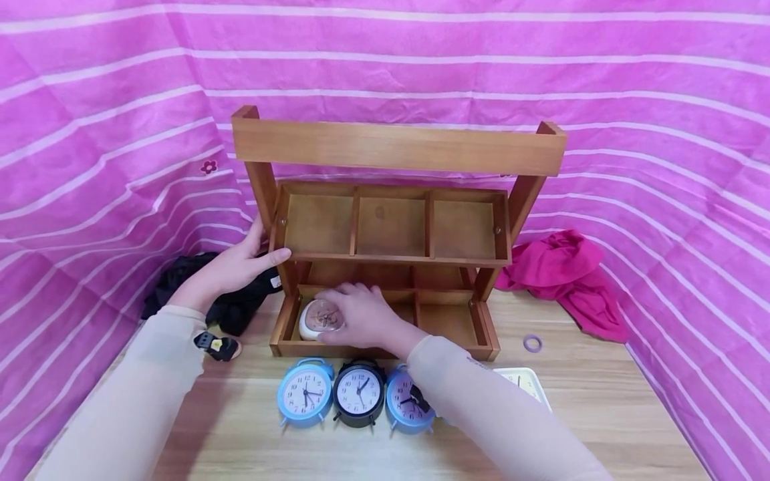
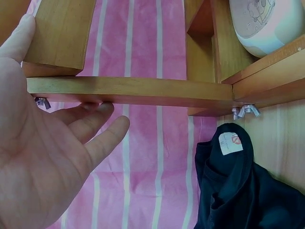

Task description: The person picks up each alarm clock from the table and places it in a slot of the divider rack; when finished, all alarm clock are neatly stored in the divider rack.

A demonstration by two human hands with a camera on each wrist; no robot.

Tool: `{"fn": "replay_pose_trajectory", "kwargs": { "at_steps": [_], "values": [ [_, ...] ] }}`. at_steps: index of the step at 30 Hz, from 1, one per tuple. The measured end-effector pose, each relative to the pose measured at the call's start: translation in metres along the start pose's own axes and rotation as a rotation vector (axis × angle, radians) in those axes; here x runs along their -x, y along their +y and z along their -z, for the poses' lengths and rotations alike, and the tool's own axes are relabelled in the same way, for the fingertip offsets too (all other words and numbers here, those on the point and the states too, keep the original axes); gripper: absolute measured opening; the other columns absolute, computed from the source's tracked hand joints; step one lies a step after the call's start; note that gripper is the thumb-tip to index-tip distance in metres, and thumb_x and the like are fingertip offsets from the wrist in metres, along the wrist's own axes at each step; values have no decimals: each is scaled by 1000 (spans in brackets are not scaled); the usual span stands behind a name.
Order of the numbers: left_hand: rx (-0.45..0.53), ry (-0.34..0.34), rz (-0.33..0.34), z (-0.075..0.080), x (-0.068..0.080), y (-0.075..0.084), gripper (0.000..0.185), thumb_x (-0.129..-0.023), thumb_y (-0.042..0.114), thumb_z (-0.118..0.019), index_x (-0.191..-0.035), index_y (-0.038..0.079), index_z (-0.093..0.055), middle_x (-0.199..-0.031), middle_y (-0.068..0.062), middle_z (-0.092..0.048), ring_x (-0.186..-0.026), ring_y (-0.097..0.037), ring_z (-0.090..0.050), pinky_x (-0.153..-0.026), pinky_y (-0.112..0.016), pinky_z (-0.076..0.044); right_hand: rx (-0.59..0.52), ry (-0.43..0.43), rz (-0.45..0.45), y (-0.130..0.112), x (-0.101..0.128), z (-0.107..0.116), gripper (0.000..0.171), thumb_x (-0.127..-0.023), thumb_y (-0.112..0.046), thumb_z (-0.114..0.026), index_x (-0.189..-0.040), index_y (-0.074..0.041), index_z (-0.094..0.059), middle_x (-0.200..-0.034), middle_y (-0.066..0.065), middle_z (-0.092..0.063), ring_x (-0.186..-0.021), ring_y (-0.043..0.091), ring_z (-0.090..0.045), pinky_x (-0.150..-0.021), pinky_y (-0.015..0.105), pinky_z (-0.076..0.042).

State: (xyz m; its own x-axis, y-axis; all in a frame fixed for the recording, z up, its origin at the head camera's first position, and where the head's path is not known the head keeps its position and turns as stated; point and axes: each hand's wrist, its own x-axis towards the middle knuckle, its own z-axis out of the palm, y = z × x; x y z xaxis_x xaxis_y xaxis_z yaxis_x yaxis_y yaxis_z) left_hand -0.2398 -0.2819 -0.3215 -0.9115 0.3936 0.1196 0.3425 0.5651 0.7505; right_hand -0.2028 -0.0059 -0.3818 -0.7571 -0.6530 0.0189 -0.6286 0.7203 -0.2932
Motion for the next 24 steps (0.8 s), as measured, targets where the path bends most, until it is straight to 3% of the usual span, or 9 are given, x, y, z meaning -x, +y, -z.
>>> {"fn": "replay_pose_trajectory", "kwargs": {
  "at_steps": [5, 8, 13, 24],
  "values": [
    [-4, 15, -3, 1, 1, 1, 101, -106, 29, -63, -162, 44, 20, -172, -20, -13, -150, -52, -28, -117, -72, -25, 87, -19, 117, -26, 21, 0, 83, -84, -73, -72, -154, -36, -50, -152, 0, -53, -139, 26, -48, -105, 53, -41],
    [-16, 20, 8, 0, 2, 1, 101, -106, 32, -63, -162, 45, 20, -171, -20, -16, -149, -51, -31, -117, -72, -26, 148, -58, 131, -43, 34, -10, 88, -81, -79, -71, -156, -39, -48, -150, -3, -55, -138, 24, -50, -102, 49, -42],
    [-38, 26, 16, 0, 4, 0, 101, -106, 33, -63, -163, 42, 20, -170, -23, -18, -148, -53, -32, -117, -73, -26, 257, -101, 108, -61, 48, -31, 91, -77, -84, -70, -152, -37, -51, -138, -11, -61, -123, 16, -55, -90, 37, -41],
    [-15, 27, 7, -2, 1, -2, 102, -106, 30, -63, -162, 43, 21, -172, -21, -14, -150, -53, -27, -116, -75, -24, 209, -103, 58, -64, 50, -50, 95, -71, -80, -78, -149, -32, -55, -131, -11, -64, -112, 10, -59, -93, 38, -43]
  ]
}}
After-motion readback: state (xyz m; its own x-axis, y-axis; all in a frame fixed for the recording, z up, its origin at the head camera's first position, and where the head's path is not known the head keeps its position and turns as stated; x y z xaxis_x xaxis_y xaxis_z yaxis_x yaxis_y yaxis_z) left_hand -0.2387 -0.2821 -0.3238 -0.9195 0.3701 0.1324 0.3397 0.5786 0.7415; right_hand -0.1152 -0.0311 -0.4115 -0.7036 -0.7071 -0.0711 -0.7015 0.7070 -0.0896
